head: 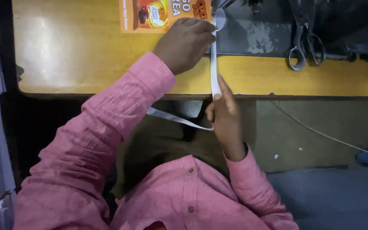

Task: The person uses a sewing machine to stitch a white strip of material onto the edges of various printed paper sheets. They feed the paper and strip under the needle, guiding them through the machine, and then remove the finished pieces.

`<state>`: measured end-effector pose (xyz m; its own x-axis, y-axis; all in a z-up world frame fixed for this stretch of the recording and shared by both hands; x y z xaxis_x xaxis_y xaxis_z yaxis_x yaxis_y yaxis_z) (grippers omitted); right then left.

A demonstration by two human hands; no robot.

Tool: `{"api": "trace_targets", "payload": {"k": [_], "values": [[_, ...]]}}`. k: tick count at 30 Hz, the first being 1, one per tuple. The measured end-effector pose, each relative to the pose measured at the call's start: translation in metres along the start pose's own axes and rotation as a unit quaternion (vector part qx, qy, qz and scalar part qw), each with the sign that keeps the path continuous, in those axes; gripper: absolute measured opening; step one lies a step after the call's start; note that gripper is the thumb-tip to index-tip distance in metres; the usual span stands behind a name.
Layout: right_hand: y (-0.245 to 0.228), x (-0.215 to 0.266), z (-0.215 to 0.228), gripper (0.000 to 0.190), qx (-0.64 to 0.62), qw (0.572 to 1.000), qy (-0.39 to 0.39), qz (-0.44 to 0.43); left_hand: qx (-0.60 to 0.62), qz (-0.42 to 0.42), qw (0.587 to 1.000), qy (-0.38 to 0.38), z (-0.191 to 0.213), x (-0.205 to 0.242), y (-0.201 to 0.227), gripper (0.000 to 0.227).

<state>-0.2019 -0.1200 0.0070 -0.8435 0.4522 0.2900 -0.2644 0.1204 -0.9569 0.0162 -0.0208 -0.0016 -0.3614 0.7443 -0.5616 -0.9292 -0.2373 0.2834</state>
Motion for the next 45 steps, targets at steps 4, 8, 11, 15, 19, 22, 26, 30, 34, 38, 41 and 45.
{"api": "trace_targets", "payload": {"k": [4,8,11,15,19,22,26,30,34,38,41,45], "values": [[-0.003,0.034,0.001,0.054,0.174,0.983,0.032,0.048,0.033,0.063,0.997,0.013,-0.004,-0.003,0.003,0.023],[0.003,0.046,0.012,0.053,0.422,0.891,0.015,0.165,0.019,0.057,0.998,0.019,-0.006,0.0,0.009,0.034],[0.005,0.047,0.011,0.053,0.473,0.863,0.006,0.18,0.013,0.054,0.998,0.015,-0.008,0.002,0.013,0.035],[0.001,0.041,0.008,0.061,0.303,0.949,0.008,0.082,-0.048,0.044,0.997,0.046,-0.012,0.003,0.021,0.031],[-0.008,0.04,0.01,0.071,-0.16,0.973,-0.018,-0.166,0.005,0.093,0.995,0.032,-0.013,0.003,0.018,0.04],[0.026,0.041,0.011,0.063,0.091,0.996,0.01,0.018,0.004,0.101,0.994,0.043,-0.016,0.003,0.019,0.04],[0.017,0.051,0.011,0.059,0.336,0.935,0.012,0.112,0.01,0.115,0.993,0.012,-0.013,0.003,0.018,0.037],[0.02,0.051,0.016,0.054,0.44,0.877,0.027,0.19,-0.038,0.073,0.997,0.016,-0.018,0.005,0.02,0.04],[0.031,0.052,0.019,0.056,0.459,0.851,0.055,0.249,-0.088,0.061,0.993,-0.048,-0.012,0.014,0.043,0.043],[0.027,0.051,0.018,0.056,0.449,0.851,0.044,0.27,-0.093,0.05,0.992,-0.073,0.0,0.028,0.067,0.044],[0.024,0.051,0.016,0.059,0.446,0.868,0.021,0.219,-0.072,0.048,0.996,-0.025,0.001,0.033,0.073,0.048],[0.015,0.05,0.014,0.057,0.449,0.862,0.022,0.235,-0.06,0.064,0.996,-0.026,0.0,0.03,0.066,0.047]]}}
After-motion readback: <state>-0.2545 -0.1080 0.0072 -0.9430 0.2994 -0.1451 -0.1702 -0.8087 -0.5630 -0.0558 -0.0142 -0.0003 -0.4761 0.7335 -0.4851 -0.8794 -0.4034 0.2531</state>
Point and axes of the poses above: each hand's wrist, its own x-axis away from the middle knuckle, its own z-axis out of the back of the hand, y = z × x, the point moved 2 cm from there along -x, towards the middle knuckle, and after that the axes turned 6 degrees about y, right-handed, at the moved point
